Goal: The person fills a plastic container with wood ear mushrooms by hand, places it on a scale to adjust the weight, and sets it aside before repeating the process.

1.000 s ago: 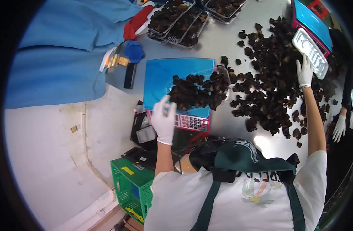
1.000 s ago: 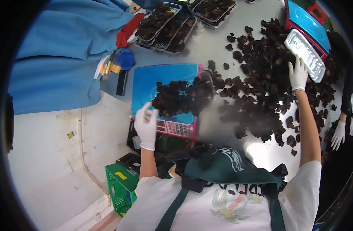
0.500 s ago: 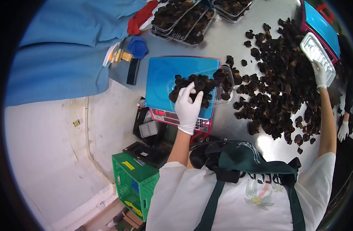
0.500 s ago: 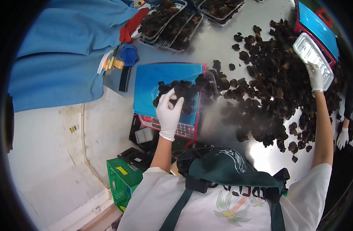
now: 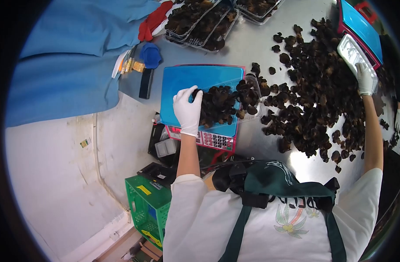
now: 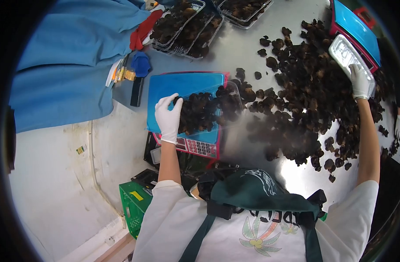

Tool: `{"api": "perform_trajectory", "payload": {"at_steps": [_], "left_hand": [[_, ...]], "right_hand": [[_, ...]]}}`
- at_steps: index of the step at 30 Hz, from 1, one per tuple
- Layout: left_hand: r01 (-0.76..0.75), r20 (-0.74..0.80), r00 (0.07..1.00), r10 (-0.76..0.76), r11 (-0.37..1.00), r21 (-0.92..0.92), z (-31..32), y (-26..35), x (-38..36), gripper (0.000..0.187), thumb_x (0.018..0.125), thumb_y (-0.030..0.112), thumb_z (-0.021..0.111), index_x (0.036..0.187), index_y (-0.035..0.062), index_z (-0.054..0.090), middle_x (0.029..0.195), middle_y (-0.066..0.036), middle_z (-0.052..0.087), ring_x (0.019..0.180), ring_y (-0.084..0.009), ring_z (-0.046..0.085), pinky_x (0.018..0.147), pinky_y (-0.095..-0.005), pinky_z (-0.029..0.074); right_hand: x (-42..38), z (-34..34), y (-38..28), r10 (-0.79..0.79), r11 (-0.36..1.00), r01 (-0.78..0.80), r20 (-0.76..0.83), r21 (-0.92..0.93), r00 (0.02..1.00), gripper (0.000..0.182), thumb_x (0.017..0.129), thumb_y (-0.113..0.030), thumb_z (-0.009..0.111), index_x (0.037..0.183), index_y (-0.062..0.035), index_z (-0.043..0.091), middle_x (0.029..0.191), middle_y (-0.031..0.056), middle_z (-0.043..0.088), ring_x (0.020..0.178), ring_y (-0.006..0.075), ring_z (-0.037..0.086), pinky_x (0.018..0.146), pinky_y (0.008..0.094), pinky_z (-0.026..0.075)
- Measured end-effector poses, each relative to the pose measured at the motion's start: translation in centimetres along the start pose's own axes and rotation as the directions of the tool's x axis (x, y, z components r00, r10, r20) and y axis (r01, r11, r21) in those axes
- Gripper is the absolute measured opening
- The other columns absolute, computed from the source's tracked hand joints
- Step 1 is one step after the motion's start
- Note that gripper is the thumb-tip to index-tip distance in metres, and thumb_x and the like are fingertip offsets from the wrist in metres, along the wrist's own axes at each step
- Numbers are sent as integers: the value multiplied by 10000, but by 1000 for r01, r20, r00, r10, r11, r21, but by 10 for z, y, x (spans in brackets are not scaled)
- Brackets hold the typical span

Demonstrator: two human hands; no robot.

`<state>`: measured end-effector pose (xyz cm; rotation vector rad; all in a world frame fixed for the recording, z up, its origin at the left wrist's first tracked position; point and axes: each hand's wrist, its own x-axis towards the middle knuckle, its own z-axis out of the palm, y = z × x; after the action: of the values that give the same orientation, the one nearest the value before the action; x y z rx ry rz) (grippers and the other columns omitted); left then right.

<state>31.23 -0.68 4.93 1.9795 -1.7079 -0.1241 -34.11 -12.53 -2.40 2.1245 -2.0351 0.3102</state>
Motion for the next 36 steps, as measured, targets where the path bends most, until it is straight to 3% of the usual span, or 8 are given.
{"api": "perform_trajectory", "payload": {"at_steps": [7, 10, 14, 22, 26, 27, 32, 36], "left_hand": [[-263, -100, 964, 245, 931, -253, -26, 41, -26, 351, 668, 96, 749, 1006, 86, 654, 930, -70, 608, 836, -215, 557, 772, -328, 432], [-398, 35, 917, 397, 917, 30, -9, 53, -40, 463, 650, 192, 767, 1087, 134, 623, 980, -39, 598, 959, -229, 491, 854, -345, 367], [-326, -156, 939, 308, 940, -106, -11, 57, -49, 462, 668, 178, 748, 1103, 117, 608, 1003, -29, 594, 979, -230, 464, 874, -364, 358], [-471, -43, 860, 509, 757, -453, 2, 101, -88, 276, 690, 62, 663, 964, 80, 645, 799, -49, 613, 722, -246, 546, 668, -353, 427], [-430, 71, 776, 627, 608, -668, 40, 131, -125, 226, 765, 106, 592, 984, 64, 624, 759, -99, 586, 730, -267, 550, 659, -380, 436], [-416, 155, 715, 682, 593, -690, 50, 134, -137, 224, 781, 132, 573, 992, 70, 619, 754, -105, 580, 736, -274, 549, 664, -387, 436], [-228, 483, 510, 712, 653, -722, 64, 133, -165, 215, 798, 169, 552, 968, 70, 639, 856, -135, 625, 827, -307, 588, 755, -390, 462], [-132, 508, 658, 555, 750, -648, 72, 120, -168, 205, 804, 176, 575, 968, 72, 641, 848, -121, 626, 793, -291, 606, 727, -373, 479]], "right_hand": [[-31, -70, -65, 93, 976, 31, -544, 214, 834, 110, 882, -63, 534, 953, -20, 606, 915, 107, 606, 826, 252, 589, 748, 318, 456], [-69, -92, -98, 178, 959, -27, -529, 281, 830, 100, 881, -44, 529, 936, -7, 603, 891, 103, 601, 822, 234, 581, 755, 315, 452], [-122, -120, -130, 255, 937, -73, -527, 342, 811, 105, 896, -45, 503, 919, 7, 592, 889, 100, 592, 804, 208, 560, 763, 301, 444], [-212, -85, -93, 337, 941, -273, -519, 199, 785, 117, 908, -64, 472, 890, 4, 565, 849, 118, 562, 796, 262, 558, 739, 344, 442], [-227, -45, -115, 104, 980, -64, -210, 189, 972, 181, 799, -49, 527, 966, -59, 596, 942, 115, 598, 860, 280, 575, 765, 351, 457], [-224, -36, -122, 96, 995, -95, 107, -13, 990, 200, 819, -103, 532, 1007, -87, 597, 971, 106, 601, 885, 282, 570, 779, 352, 452], [-226, -48, -185, 280, 932, -258, -52, 254, 959, 344, 793, -77, 592, 1133, -55, 547, 1153, 123, 550, 1030, 323, 517, 910, 396, 380], [-255, -63, -206, 357, 828, -247, -135, 503, 924, 352, 754, 4, 582, 1100, -50, 550, 1068, 149, 575, 1028, 330, 511, 896, 393, 393]]}}
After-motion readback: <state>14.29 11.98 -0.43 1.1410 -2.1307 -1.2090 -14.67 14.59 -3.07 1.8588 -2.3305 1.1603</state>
